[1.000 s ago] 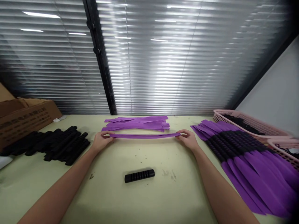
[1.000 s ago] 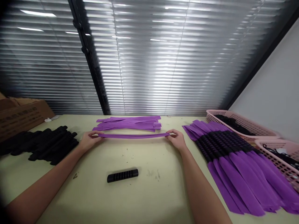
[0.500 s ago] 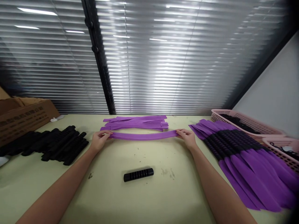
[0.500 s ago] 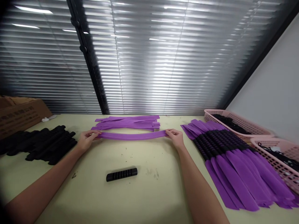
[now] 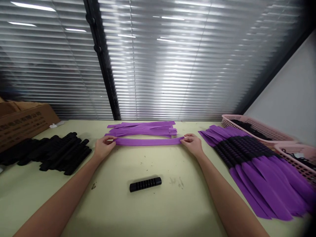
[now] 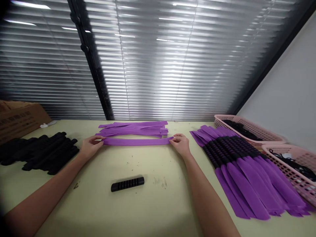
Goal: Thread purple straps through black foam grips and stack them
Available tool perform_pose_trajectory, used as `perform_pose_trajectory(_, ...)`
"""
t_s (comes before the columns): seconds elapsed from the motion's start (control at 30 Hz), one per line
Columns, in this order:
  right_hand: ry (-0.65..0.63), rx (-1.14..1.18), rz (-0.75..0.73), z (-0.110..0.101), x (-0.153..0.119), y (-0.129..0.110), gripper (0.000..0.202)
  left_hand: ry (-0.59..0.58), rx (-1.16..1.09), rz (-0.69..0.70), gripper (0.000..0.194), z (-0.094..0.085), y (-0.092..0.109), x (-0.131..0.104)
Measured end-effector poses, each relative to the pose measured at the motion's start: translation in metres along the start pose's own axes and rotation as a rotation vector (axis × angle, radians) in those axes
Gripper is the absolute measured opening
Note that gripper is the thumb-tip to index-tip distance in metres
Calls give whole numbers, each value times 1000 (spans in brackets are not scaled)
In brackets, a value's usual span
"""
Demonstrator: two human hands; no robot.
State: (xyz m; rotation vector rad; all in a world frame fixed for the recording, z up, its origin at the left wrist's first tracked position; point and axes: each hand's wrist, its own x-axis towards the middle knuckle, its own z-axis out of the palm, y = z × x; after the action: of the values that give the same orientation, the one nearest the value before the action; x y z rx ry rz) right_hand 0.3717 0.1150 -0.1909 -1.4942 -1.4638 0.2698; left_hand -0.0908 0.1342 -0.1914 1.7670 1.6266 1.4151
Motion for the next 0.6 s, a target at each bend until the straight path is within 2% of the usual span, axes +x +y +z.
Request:
perform_pose_trajectory(0.4,-45,-250,64,0,5,-7,13,-92,151,49,29,1,-1,-1)
perform_pose_trajectory(0.6,-85,-345,73,0,6,-6,12,-88,282,101,27,1,2,1)
